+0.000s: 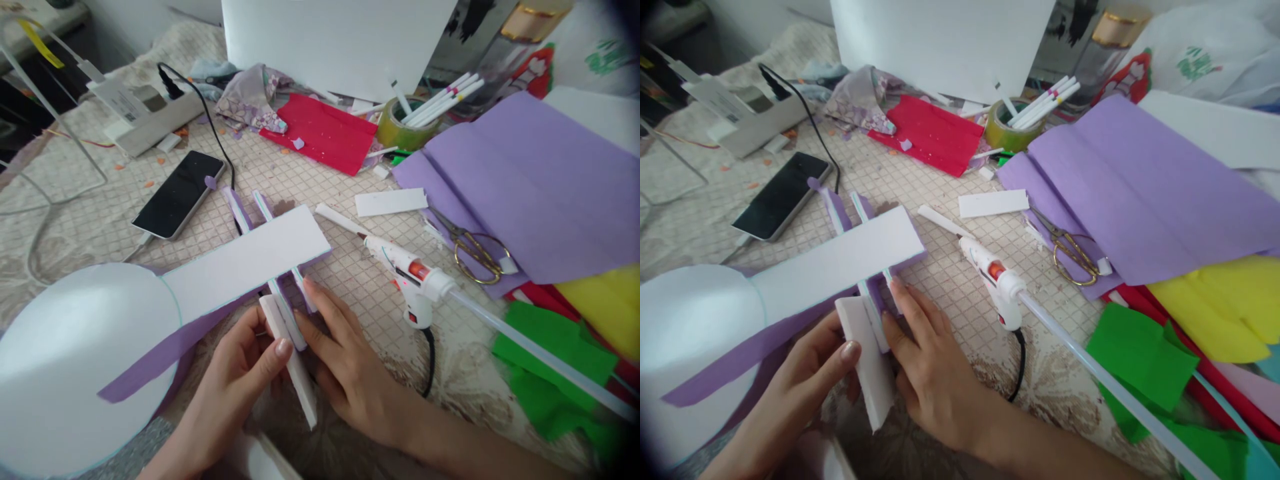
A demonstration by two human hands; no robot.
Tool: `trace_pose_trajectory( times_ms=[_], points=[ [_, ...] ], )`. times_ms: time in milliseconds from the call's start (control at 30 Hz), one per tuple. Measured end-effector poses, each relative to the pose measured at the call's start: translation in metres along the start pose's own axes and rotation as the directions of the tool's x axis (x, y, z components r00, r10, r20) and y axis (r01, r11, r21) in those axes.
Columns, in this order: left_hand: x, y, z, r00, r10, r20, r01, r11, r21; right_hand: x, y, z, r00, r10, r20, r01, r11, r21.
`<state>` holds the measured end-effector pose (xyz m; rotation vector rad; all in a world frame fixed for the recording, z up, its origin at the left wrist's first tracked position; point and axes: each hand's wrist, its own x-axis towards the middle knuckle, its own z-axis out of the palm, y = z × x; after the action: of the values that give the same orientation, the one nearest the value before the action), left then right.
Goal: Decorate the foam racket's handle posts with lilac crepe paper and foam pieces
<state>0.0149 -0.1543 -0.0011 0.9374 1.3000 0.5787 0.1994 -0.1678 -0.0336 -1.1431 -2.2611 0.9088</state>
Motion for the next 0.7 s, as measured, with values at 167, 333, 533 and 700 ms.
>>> trace_pose_trajectory(
  times_ms=[167,333,533,700],
  points=[
    [-0.0005,0.0002,0.0,1.0,-0.008,-0.012,0.008,1.0,-0.018,0.0,0.0005,0.0017,1.0,0.0,-0.012,0.0,1.0,0.006],
    [-0.0008,-0.0006,0.0008,1.0,0.006,-0.018,-0.006,1.0,-0.024,-0.001,-0.0005,0.0025,1.0,0.011,-0.022,-0.011,1.0,0.015],
    [-0.0025,-0.0009,-0.0002,1.0,0.005,-0.009,-0.005,0.999,-0.05,-0.002,0.0005,0.0042,0.999,0.015,-0.036,-0.014,1.0,0.015],
    [-0.0024,-0.0031,-0.0006,1.0,0.017,-0.012,-0.018,0.997,-0.079,-0.0017,0.001,0.0071,0.998,0.017,-0.06,-0.017,1.0,0.003]
  ],
)
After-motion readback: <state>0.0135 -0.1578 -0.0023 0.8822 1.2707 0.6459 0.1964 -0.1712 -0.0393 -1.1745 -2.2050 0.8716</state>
